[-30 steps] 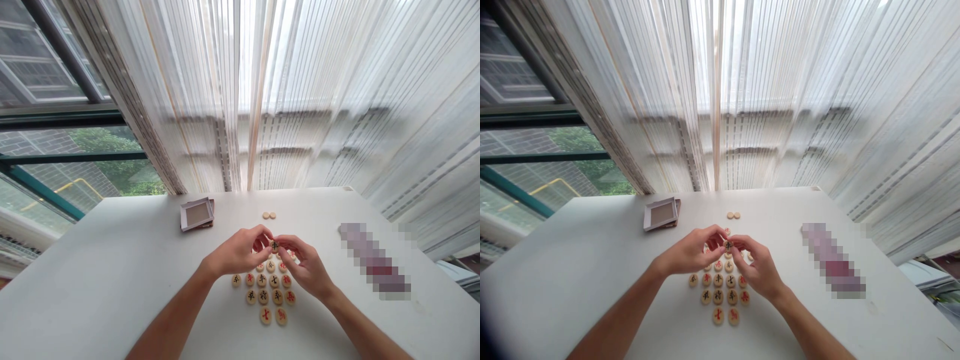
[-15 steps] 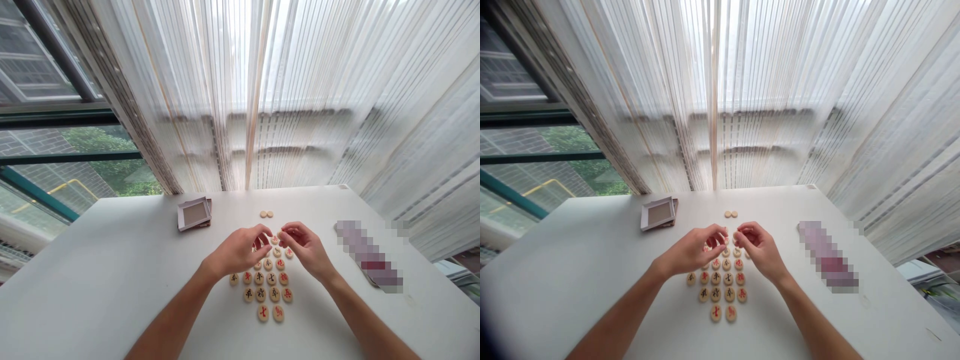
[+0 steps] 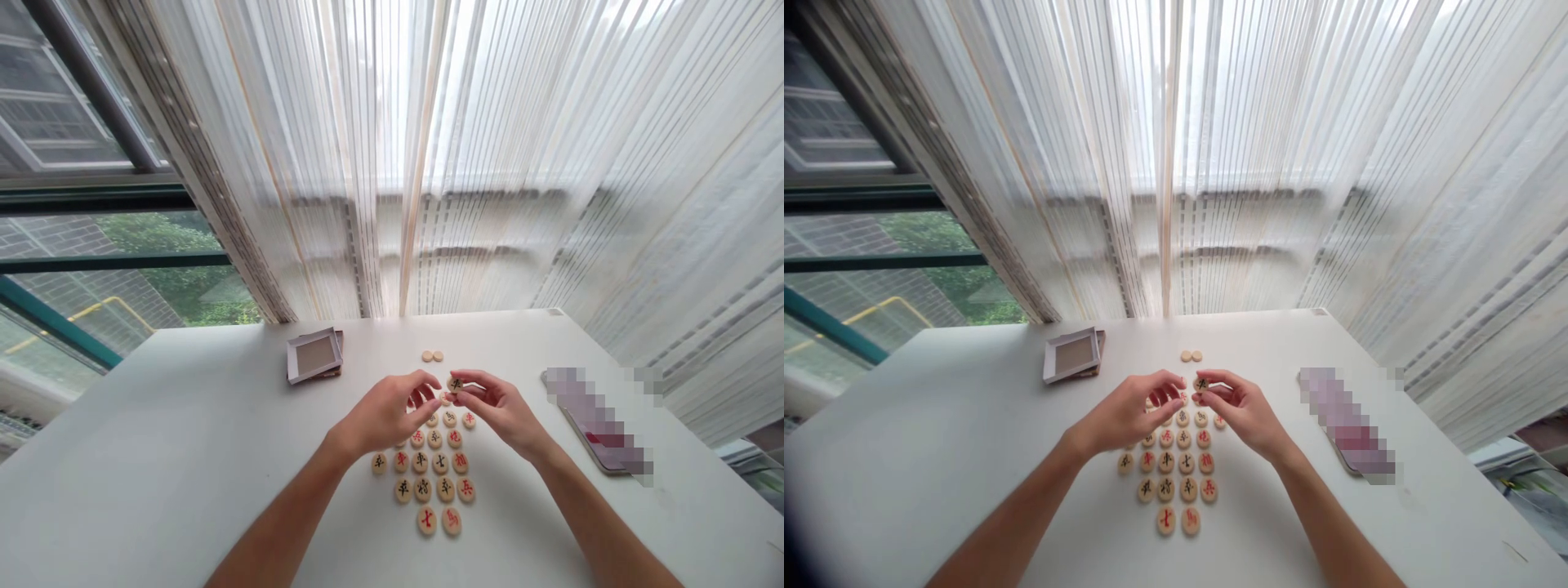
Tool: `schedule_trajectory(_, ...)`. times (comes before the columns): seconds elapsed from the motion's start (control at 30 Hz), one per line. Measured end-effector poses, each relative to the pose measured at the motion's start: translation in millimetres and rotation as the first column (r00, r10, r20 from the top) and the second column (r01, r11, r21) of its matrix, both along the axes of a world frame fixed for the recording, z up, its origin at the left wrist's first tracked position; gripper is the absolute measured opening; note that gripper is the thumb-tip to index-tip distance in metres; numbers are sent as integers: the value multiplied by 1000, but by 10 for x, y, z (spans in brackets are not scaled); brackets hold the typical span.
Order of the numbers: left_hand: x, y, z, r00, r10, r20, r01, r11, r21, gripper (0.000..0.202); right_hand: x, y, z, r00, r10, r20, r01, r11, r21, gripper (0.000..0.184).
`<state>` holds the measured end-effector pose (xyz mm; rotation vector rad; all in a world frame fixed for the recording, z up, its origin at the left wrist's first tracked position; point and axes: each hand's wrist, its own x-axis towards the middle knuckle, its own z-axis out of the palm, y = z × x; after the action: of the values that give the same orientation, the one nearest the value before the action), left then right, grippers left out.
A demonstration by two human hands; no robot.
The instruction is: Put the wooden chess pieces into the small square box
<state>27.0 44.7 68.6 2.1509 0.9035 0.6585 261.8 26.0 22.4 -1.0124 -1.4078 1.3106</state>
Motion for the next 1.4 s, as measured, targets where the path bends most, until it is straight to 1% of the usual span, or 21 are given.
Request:
schedule_trajectory(0.1,58,-16,-32,999,19,30,-18,1000,-11,26,-42,-42,2,998,42,38,-41,999,-25,41)
schedule_trajectory(0.2,105,-22,-79,996,68,62,-68,998,-9,22,-63,-59,1,998,32,47,-31,999,-15,39)
schedule_trajectory(0.37,171,-36,-154,981,178,75,-179,984,3,18,-102,-51,-36,999,30,-19,-30,999,30,31)
schedule_trajectory(0.47,200,-47,-166,974,206,92,-206,979,-11,18,-124,-45,-50,998,37,-42,-35,998,50,28)
schedule_trajectory(0.57,214,-60,-150,974,194,119,-192,981,-28,18,-133,-52,-38,999,24,-47,-22,998,55,25)
schedule_trajectory(0.8,206,-57,-99,972,100,211,-72,988,-137,17,-160,-81,16,999,-7,-41,9,998,58,22)
schedule_trajectory(0.97,180,-32,-102,971,85,224,-45,983,-178,18,-176,-65,32,998,-49,-42,51,997,55,22)
schedule_trajectory(1.1,181,-41,-111,971,89,224,-48,982,-182,17,-193,-61,10,996,-51,-73,54,997,49,23)
schedule_trajectory(1.27,207,-49,-123,964,155,215,-114,975,-191,16,-220,-79,-6,996,-45,-80,50,997,59,21)
schedule_trajectory(1.33,213,-44,-128,959,177,221,-129,968,-217,19,-230,-89,-7,996,-28,-81,35,995,89,21)
schedule_trajectory(1.4,212,-38,-137,954,189,233,-132,962,-239,21,-241,-100,-11,998,-16,-60,25,988,151,22)
